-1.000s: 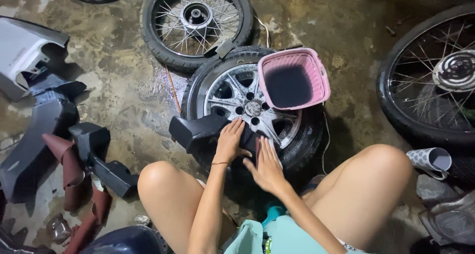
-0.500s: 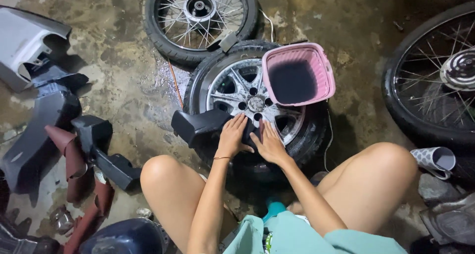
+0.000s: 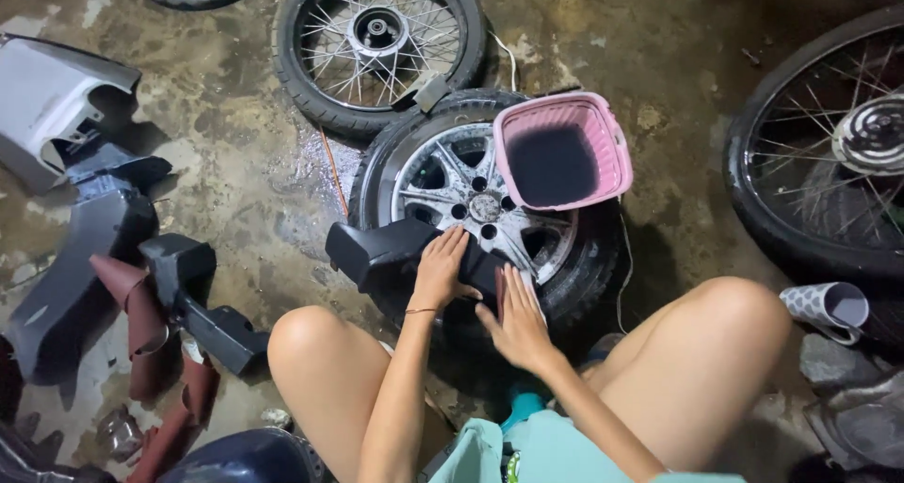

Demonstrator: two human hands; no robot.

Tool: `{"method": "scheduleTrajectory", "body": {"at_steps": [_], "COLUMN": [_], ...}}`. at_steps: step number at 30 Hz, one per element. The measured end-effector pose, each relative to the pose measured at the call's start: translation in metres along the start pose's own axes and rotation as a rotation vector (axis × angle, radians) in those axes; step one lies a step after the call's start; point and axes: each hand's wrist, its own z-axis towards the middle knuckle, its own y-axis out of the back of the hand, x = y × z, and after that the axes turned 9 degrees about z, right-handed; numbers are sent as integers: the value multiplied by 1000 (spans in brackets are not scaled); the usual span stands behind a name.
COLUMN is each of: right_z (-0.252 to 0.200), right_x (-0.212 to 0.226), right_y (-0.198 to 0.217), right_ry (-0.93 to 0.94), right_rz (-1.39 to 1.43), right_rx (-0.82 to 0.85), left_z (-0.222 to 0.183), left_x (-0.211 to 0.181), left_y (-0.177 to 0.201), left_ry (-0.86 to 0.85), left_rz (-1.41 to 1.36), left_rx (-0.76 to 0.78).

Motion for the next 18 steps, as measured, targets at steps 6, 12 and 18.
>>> {"method": "scheduleTrajectory", "body": {"at_steps": [6, 12, 18], "right_z": [63, 8, -28], "right_x": [-32, 9, 14], "right_y": [2, 9, 12], "right_ry": [-105, -47, -19], "right_rz": [100, 26, 40], "right_rx": [101, -35, -27], "left_z": [-1, 3, 0], "left_x": [0, 2, -2], "left_y": [3, -6, 3], "left_ry": [1, 2, 15], "left_rz": [-26, 4, -37], "left_rx": [20, 24, 51]}}
